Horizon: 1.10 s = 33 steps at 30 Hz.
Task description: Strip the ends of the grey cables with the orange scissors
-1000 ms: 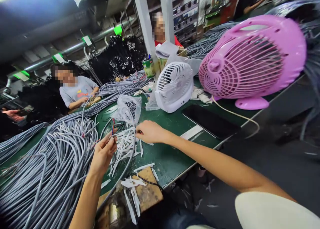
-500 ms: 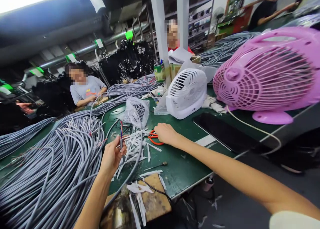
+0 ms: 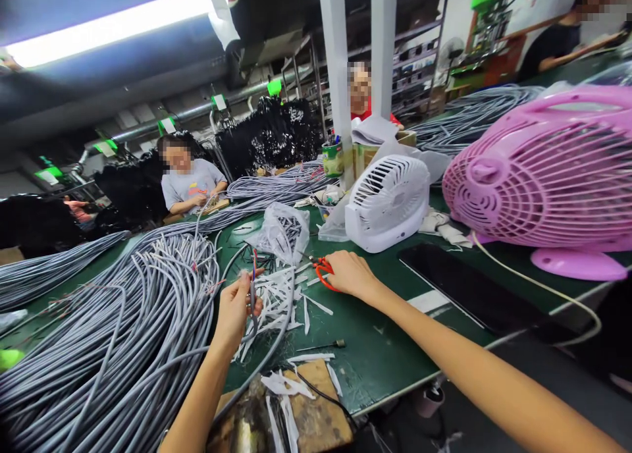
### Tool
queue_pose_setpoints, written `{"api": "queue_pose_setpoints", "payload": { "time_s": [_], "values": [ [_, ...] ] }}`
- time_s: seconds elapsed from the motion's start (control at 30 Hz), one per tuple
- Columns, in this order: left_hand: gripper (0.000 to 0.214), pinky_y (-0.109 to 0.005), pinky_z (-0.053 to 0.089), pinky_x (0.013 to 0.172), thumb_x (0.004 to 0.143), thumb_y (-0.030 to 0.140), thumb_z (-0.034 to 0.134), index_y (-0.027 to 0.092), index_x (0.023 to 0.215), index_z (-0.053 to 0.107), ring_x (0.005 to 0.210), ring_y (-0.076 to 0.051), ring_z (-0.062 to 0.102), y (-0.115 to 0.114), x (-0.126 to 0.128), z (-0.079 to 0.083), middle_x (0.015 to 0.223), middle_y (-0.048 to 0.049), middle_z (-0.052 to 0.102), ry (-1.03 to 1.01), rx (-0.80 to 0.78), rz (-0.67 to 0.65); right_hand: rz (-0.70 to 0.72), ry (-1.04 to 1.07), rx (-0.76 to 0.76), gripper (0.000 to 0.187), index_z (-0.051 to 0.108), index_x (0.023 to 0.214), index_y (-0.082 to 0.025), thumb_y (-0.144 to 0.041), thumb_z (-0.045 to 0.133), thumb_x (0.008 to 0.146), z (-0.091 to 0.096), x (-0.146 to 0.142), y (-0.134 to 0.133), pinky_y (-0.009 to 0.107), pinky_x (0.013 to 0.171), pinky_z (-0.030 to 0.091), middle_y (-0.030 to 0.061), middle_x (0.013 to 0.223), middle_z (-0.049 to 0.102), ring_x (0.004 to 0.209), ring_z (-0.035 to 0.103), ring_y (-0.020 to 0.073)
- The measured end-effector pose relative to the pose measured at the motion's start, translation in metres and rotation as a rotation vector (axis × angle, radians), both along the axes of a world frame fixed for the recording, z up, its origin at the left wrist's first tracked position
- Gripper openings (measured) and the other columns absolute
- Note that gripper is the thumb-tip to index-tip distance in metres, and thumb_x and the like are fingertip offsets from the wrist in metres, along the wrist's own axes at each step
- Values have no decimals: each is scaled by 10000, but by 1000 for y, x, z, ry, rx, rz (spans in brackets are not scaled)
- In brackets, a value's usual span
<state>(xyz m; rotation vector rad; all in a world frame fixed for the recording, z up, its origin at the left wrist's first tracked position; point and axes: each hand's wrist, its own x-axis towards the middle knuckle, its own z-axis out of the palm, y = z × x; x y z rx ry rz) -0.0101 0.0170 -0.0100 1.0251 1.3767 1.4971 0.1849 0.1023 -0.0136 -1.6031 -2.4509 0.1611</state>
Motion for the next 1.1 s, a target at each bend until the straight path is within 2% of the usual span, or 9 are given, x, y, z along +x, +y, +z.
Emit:
{"api": "queue_pose_setpoints", "payload": {
  "time_s": [0.17,0.33,0.47,0.6,0.7,0.83,0.93,1.03,1.1],
  "values": [
    [660,-144,167,296,555,697,596,102,837,645,275,-28,252,-6,2,11,337,127,273,-98,69,58,58,227,145,151,579,746,-156,-223,453,797,5,-4,-8,243,564,385,67,707,630,615,571,173],
    [653,-120,108,274,486,656,680,119,853,629,252,-4,207,-12,2,21,352,143,248,-263,87,99,366,530,275,216,545,773,-162,-337,633,680,3,-27,-25,265,612,440,57,750,605,647,544,171],
    [694,-119,105,253,465,699,654,111,833,628,224,-1,217,-12,2,23,344,139,268,-271,69,115,503,574,275,151,557,762,-150,-272,629,709,5,-49,-35,261,626,453,62,756,614,651,540,160],
    [703,-120,116,241,467,718,634,110,819,630,208,-4,223,-12,3,21,327,133,288,-264,30,88,520,564,297,157,589,780,-151,-299,623,739,8,-63,-38,259,611,448,51,732,617,639,548,161],
    [697,-123,117,238,461,718,636,110,801,632,202,-5,223,-13,4,19,320,128,302,-271,4,85,528,531,410,112,597,800,-153,-255,587,755,5,-65,-36,256,624,437,62,761,620,669,559,168],
    [675,-129,122,242,500,713,619,105,793,637,204,-8,232,-11,5,16,328,121,315,-245,-32,76,526,427,550,84,564,683,-167,-136,507,735,-3,-59,-36,234,555,362,42,670,579,614,525,153],
    [661,-135,128,244,547,705,599,101,810,641,199,-23,232,-9,4,12,294,132,265,-171,-20,79,519,498,458,188,480,553,-179,-157,498,739,-5,-56,-36,225,485,280,-17,525,470,490,415,106],
    [636,-148,152,243,619,702,542,109,823,644,188,-47,259,-9,6,6,268,128,257,-43,3,71,390,812,210,371,365,472,-184,-333,532,767,1,-54,-34,215,440,237,-56,453,329,436,296,73],
    [600,-159,167,243,658,700,503,125,767,636,186,-62,283,-9,10,2,258,115,277,64,11,63,285,1041,26,412,377,491,-183,-453,575,732,6,-54,-33,203,437,267,-60,469,335,451,321,71]
  ]
}}
